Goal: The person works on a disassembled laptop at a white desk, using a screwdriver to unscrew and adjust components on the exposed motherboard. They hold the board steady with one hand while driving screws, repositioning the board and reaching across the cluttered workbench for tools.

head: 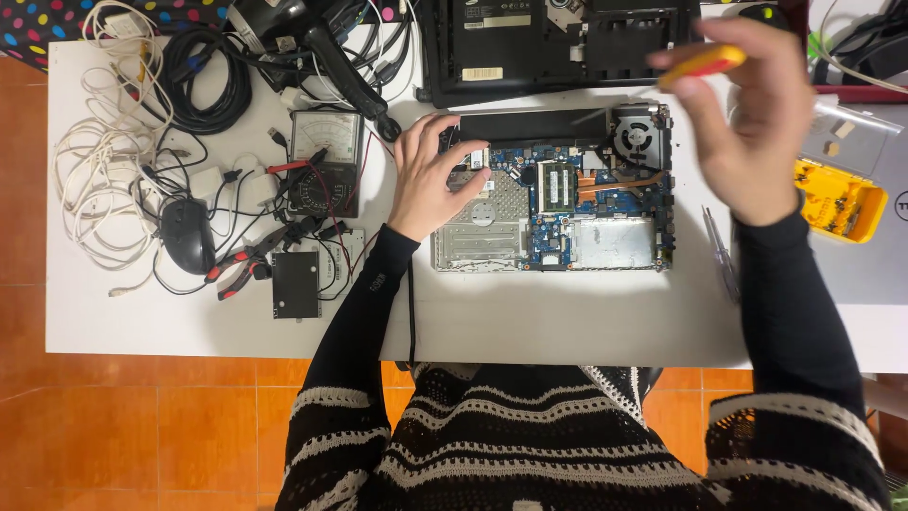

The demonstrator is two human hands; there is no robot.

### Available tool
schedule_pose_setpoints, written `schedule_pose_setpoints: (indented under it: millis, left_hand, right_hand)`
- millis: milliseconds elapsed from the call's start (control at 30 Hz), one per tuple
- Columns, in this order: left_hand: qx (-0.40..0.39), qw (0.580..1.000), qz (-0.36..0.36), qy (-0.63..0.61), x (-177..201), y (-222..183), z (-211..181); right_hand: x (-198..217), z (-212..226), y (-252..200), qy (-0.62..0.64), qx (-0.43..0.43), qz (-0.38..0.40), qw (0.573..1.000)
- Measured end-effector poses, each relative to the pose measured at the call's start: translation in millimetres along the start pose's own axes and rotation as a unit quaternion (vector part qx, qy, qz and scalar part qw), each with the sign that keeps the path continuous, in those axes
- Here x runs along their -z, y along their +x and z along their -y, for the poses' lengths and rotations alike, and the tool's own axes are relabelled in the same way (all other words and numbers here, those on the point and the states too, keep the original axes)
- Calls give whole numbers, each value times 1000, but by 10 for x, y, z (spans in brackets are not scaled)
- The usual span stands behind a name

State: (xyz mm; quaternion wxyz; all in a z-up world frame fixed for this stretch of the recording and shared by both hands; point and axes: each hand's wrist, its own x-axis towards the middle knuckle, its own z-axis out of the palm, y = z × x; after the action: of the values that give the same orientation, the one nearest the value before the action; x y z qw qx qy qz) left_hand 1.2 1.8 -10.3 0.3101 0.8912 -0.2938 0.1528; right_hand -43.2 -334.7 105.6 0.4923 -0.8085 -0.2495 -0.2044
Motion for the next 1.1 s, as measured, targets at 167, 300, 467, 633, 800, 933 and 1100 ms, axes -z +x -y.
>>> schedule_pose_setpoints:
  millis: [167, 300, 467, 633, 800, 933, 1100]
  left_hand:
    - [1, 1000, 2, -1, 0, 1, -3]
    - [6, 1000, 8, -2, 21, 10, -24]
    - [10, 1000, 16, 3, 35, 26, -49]
    - [2, 1000, 17, 2, 34, 30, -71]
    - [4, 1000, 25, 18, 30, 44, -73]
    - [2, 999, 28, 23, 36, 70, -96]
    - [8, 999, 26, 21, 53, 81, -124]
  right_hand:
    - [463, -410, -682, 63, -116, -90, 987]
    - [657, -706, -1068, 76, -142, -160, 974]
    - [702, -1057, -1417, 162, -154, -253, 941]
    - [685, -1216, -1630, 274, -184, -309, 892]
    - [674, -1251, -1672, 310, -205, -321, 871]
    - [643, -1225, -1686, 330, -218, -336, 855]
    - [622, -1128, -1614, 330, -229, -330, 854]
